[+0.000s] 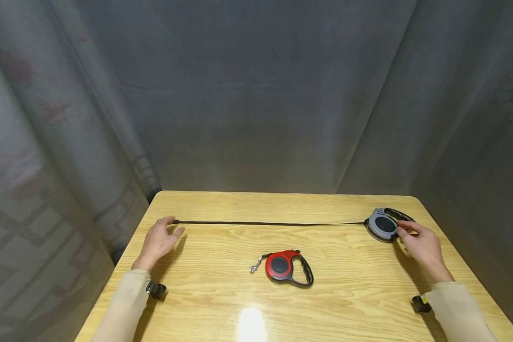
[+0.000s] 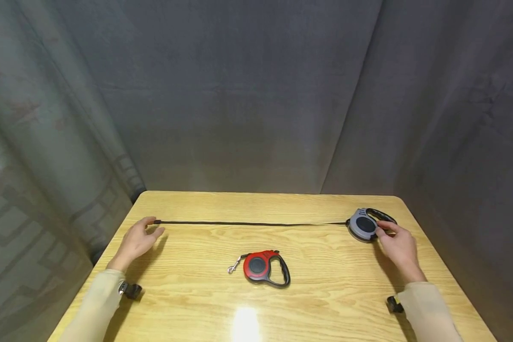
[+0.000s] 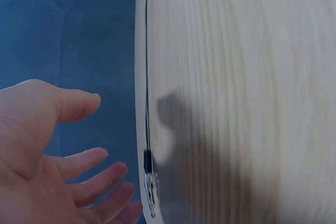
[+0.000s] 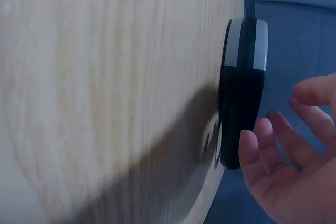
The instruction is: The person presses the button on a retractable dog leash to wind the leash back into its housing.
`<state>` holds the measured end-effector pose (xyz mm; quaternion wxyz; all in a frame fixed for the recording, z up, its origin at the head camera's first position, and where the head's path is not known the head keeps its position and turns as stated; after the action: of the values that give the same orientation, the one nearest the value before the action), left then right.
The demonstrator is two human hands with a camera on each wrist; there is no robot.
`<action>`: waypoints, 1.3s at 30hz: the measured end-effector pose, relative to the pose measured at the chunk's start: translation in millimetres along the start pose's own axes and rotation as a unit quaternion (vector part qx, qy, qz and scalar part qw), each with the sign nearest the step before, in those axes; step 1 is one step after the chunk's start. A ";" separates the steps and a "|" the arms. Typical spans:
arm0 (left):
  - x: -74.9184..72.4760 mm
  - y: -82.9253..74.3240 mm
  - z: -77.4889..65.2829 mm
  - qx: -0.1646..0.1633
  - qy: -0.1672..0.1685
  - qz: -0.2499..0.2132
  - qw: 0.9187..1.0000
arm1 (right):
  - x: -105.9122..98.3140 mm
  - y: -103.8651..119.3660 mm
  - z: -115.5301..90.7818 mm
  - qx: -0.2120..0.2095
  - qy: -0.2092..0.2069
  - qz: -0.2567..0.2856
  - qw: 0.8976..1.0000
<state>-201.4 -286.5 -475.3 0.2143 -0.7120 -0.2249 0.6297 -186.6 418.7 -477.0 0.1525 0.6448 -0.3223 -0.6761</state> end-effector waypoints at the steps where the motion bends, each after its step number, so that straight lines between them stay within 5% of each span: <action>1: -1.7 2.1 0.9 -0.004 0.000 0.003 1.000 | 0.4 -0.4 0.2 0.002 0.000 -0.001 1.000; 9: -7.6 17.8 10.4 -0.019 -0.005 0.007 1.000 | -1.5 -5.4 6.2 0.009 -0.013 0.010 1.000; 18: -5.1 25.3 21.2 -0.002 -0.002 0.046 0.999 | -7.3 -8.0 21.0 -0.014 -0.014 -0.020 1.000; 39: -4.0 31.0 22.0 0.017 -0.003 0.068 0.998 | -20.0 -24.0 65.8 0.016 0.048 -0.105 0.993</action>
<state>-222.1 -313.4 -492.9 0.1825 -0.7199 -0.1661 0.6487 -242.9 464.7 -479.3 0.0861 0.7091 -0.2558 -0.6514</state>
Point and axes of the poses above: each hand's wrist, its own z-axis towards the middle knuckle, its own x-axis out of the palm, y = z × x, the point moved 1 cm from there along z, towards the middle knuckle, and after that the axes turned 8 degrees about y, right-handed, at the moved point
